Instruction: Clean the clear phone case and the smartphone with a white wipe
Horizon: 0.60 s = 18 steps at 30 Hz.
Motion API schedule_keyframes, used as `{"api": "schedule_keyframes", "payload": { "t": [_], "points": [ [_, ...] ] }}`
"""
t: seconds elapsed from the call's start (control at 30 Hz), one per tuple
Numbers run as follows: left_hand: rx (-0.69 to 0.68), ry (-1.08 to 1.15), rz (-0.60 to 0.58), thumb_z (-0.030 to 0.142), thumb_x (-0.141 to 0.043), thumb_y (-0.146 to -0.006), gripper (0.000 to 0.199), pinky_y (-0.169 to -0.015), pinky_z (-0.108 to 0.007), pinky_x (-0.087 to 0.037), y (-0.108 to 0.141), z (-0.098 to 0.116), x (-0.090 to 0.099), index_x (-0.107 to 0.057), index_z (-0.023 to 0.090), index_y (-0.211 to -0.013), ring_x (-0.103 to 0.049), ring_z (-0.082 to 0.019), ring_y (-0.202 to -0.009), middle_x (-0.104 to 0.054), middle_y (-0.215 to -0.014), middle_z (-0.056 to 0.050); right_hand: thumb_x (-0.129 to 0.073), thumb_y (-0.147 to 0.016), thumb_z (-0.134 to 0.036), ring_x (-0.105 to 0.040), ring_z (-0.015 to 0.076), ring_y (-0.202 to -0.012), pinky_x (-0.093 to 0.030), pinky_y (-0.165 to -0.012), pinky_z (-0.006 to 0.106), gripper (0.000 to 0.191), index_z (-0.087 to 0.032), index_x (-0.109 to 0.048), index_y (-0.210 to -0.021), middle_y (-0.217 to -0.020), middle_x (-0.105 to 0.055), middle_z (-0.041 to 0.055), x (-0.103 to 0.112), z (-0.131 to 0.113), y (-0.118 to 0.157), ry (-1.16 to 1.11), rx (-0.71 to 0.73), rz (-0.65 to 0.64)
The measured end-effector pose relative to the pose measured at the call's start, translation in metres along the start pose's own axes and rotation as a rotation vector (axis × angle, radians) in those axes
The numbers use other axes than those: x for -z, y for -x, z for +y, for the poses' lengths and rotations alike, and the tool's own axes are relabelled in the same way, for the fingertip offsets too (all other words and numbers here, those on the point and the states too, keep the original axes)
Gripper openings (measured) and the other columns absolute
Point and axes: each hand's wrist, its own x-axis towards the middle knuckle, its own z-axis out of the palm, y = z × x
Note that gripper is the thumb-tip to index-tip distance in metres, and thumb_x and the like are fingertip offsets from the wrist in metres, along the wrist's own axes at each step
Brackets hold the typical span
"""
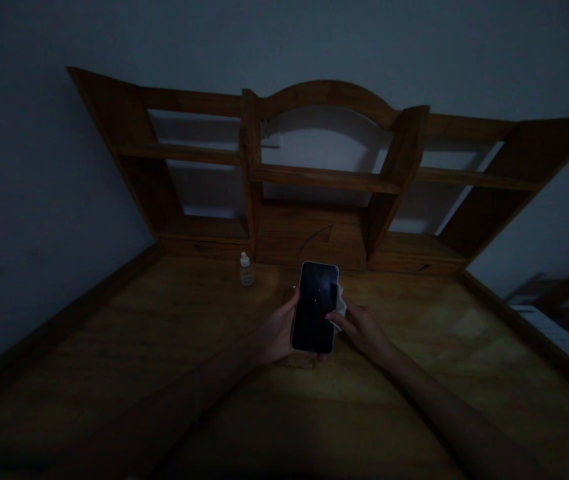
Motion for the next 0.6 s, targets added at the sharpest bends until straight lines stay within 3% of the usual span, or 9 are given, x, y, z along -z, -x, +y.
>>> {"api": "schedule_keyframes", "payload": {
  "t": [0.1, 0.27, 0.4, 0.5, 0.6],
  "points": [
    [-0.007, -0.005, -0.009, 0.068, -0.027, -0.097, 0.072, -0.083, -0.052, -0.052, -0.0004, -0.0008, 0.0012, -0.052, 0.015, -0.140, -0.063, -0.035, -0.109, -0.062, -0.124, -0.021, -0.047, -0.099, -0.058, -0.067, 0.0212, -0.059, -0.046, -0.057, 0.029, 0.044, -0.019, -0.068, -0.092, -0.067, -0.069, 0.0041, 0.0005, -0.0001, 0.0003, 0.036, 0.021, 0.034],
    [0.003, -0.005, -0.006, 0.068, -0.026, -0.097, 0.072, -0.084, -0.053, -0.051, -0.0022, -0.0012, 0.0035, -0.052, 0.015, -0.140, -0.061, -0.036, -0.114, -0.060, -0.127, -0.021, -0.041, -0.100, -0.061, -0.066, 0.0210, -0.059, -0.045, -0.057, 0.029, 0.051, -0.019, -0.068, -0.088, -0.067, -0.068, 0.0056, 0.0004, 0.0013, -0.0001, 0.052, 0.032, 0.066],
    [0.038, -0.026, -0.001, 0.071, -0.024, -0.095, 0.078, -0.080, -0.051, -0.051, -0.0013, -0.0006, 0.0009, -0.054, 0.013, -0.137, -0.066, -0.035, -0.101, -0.063, -0.121, -0.022, -0.042, -0.100, -0.059, -0.066, 0.0211, -0.060, -0.045, -0.058, 0.029, 0.049, -0.019, -0.067, -0.088, -0.068, -0.069, 0.0060, 0.0015, -0.0007, -0.0002, 0.072, 0.034, 0.068],
    [0.032, -0.041, 0.041, 0.071, -0.024, -0.096, 0.077, -0.078, -0.048, -0.052, 0.0004, 0.0001, -0.0037, -0.057, 0.012, -0.134, -0.067, -0.033, -0.095, -0.065, -0.116, -0.020, -0.048, -0.099, -0.057, -0.068, 0.0230, -0.064, -0.047, -0.059, 0.030, 0.043, -0.019, -0.066, -0.097, -0.074, -0.071, 0.0069, 0.0024, -0.0022, 0.0003, 0.099, 0.038, 0.023],
    [0.000, -0.033, 0.070, 0.068, -0.025, -0.097, 0.072, -0.076, -0.048, -0.053, 0.0010, 0.0006, -0.0064, -0.057, 0.015, -0.133, -0.067, -0.032, -0.094, -0.065, -0.116, -0.019, -0.059, -0.092, -0.058, -0.071, 0.0265, -0.074, -0.051, -0.064, 0.033, 0.050, -0.018, -0.060, -0.121, -0.089, -0.074, 0.0091, 0.0024, -0.0009, 0.0007, 0.116, 0.061, -0.033]
  ]
}}
